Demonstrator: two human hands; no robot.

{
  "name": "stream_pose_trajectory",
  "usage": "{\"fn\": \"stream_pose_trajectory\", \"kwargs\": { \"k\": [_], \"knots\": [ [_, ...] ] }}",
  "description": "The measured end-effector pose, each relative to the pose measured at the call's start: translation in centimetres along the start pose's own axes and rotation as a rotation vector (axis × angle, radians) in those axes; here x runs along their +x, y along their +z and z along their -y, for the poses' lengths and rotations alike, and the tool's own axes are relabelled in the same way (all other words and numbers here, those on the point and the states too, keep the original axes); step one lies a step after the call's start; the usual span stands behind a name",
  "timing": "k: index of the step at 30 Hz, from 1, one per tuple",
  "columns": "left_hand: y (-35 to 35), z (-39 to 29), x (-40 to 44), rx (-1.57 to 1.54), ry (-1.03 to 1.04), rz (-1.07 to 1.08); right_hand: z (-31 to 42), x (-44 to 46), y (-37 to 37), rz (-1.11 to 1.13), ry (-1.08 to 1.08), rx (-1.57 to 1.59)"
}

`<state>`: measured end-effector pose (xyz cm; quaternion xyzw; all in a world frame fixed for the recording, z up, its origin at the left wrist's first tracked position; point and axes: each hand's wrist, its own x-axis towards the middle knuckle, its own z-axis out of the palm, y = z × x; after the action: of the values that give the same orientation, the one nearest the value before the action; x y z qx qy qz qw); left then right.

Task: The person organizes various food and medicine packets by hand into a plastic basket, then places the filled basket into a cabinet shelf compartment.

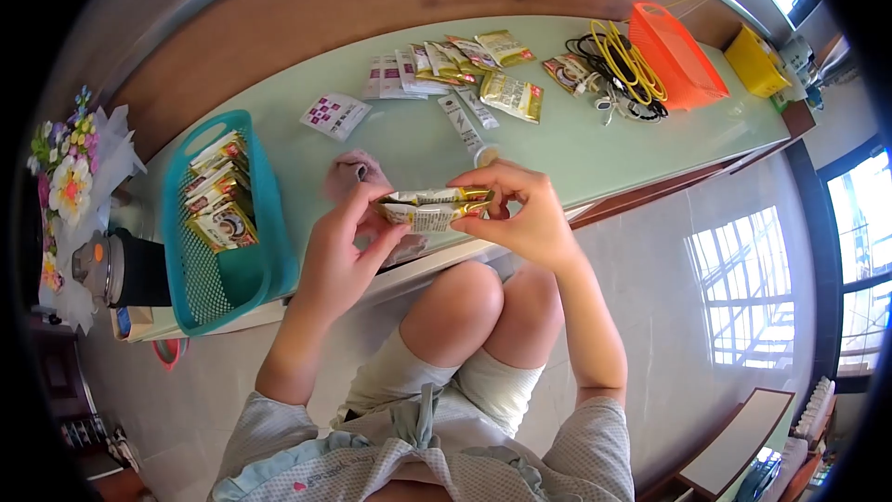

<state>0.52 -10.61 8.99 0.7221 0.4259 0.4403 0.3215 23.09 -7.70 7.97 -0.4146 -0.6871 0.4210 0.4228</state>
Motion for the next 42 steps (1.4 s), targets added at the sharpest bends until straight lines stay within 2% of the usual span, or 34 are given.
{"fn": "stream_pose_trajectory", "kwargs": {
  "k": [13, 16, 19, 22, 23, 26, 30, 31, 34, 35, 42],
  "knots": [
    [-8.8, -5.1, -4.6, 0.206, -0.109, -0.068, 5.2, 2.4, 5.9, 0.219, -0.146, 0.184],
    [-11.6, -4.8, -5.5, 0.232, -0.178, -0.163, 6.8, 3.9, 9.0, 0.253, -0.15, 0.227],
    [-15.2, -3.6, -6.8, 0.331, -0.114, -0.273, 8.5, 5.7, 12.2, 0.316, -0.132, 0.298],
    [-17.8, -2.7, -7.4, 0.412, -0.081, -0.359, 9.5, 7.7, 15.1, 0.353, -0.192, 0.16],
    [-18.7, -2.4, -7.7, 0.443, -0.124, -0.347, 9.1, 8.5, 16.3, 0.373, -0.224, 0.19],
    [-20.5, -1.0, -8.1, 0.545, -0.236, -0.307, 9.6, 9.8, 18.4, 0.443, -0.209, 0.018],
    [-21.9, 0.1, -8.1, 0.761, -0.231, -0.186, 8.4, 10.5, 21.1, 0.344, -0.376, -0.269],
    [-22.0, 0.1, -7.9, 0.772, -0.308, -0.16, 8.6, 10.5, 21.4, 0.354, -0.37, -0.343],
    [-22.8, 1.9, -7.5, 1.002, 0.034, -0.118, 9.2, 10.7, 22.0, 0.369, -0.375, -0.525],
    [-22.7, 2.2, -7.6, 1.019, -0.059, -0.098, 9.2, 10.8, 22.3, 0.368, -0.392, -0.555],
    [-22.4, 2.9, -6.9, 1.105, -0.043, -0.114, 8.7, 11.3, 23.3, 0.432, -0.441, -0.815]
  ]
}}
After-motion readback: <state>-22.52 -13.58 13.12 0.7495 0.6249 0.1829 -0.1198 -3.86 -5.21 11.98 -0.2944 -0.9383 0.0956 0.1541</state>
